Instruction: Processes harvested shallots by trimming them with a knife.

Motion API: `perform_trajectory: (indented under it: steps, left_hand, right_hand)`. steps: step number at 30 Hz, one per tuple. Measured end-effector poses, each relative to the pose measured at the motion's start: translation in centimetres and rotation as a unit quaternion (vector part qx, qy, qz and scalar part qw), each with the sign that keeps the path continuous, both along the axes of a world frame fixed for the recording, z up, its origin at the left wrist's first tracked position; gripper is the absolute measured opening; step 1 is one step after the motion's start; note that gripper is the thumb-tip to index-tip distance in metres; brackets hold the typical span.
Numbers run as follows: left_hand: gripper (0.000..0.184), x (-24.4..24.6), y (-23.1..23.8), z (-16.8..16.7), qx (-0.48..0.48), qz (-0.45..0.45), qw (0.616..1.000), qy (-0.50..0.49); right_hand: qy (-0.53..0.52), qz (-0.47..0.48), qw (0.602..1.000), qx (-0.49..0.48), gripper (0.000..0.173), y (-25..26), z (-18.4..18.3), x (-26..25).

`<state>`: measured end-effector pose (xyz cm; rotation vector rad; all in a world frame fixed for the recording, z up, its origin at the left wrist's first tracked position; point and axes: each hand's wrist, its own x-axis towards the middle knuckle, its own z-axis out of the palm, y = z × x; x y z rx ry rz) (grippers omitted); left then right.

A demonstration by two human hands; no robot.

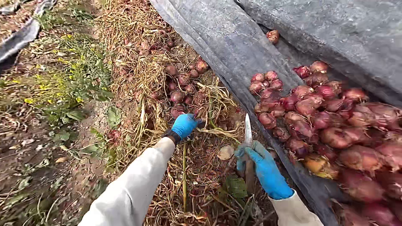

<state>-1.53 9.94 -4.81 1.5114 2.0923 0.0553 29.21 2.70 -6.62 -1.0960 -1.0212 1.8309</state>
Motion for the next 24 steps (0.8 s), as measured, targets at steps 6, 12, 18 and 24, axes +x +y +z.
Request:
perform_trajectory:
  steps: [6,12,18,24]
  left_hand:
    - [0.014,2.1,-11.5,3.9,0.217,-0.097,0.907,-0.346]
    - [0.011,1.6,-14.7,9.2,0.001,-0.101,0.85,-0.517]
    - [0.053,0.4,-14.4,8.8,-0.147,-0.103,0.898,-0.402]
    - [0.046,-0.9,-10.9,6.6,0.017,-0.075,0.996,0.05]
  right_hand:
    - [-0.059,0.014,0.998,-0.001,0.042,-2.4,1.3,-1.7]
    - [-0.047,0.044,0.992,0.11,0.068,-5.3,5.5,-4.0]
    - [-0.111,0.161,0.973,0.126,0.041,-5.4,3.6,-5.4]
    - [-0.127,0.15,0.98,0.031,0.044,-5.5,-1.1,-6.6]
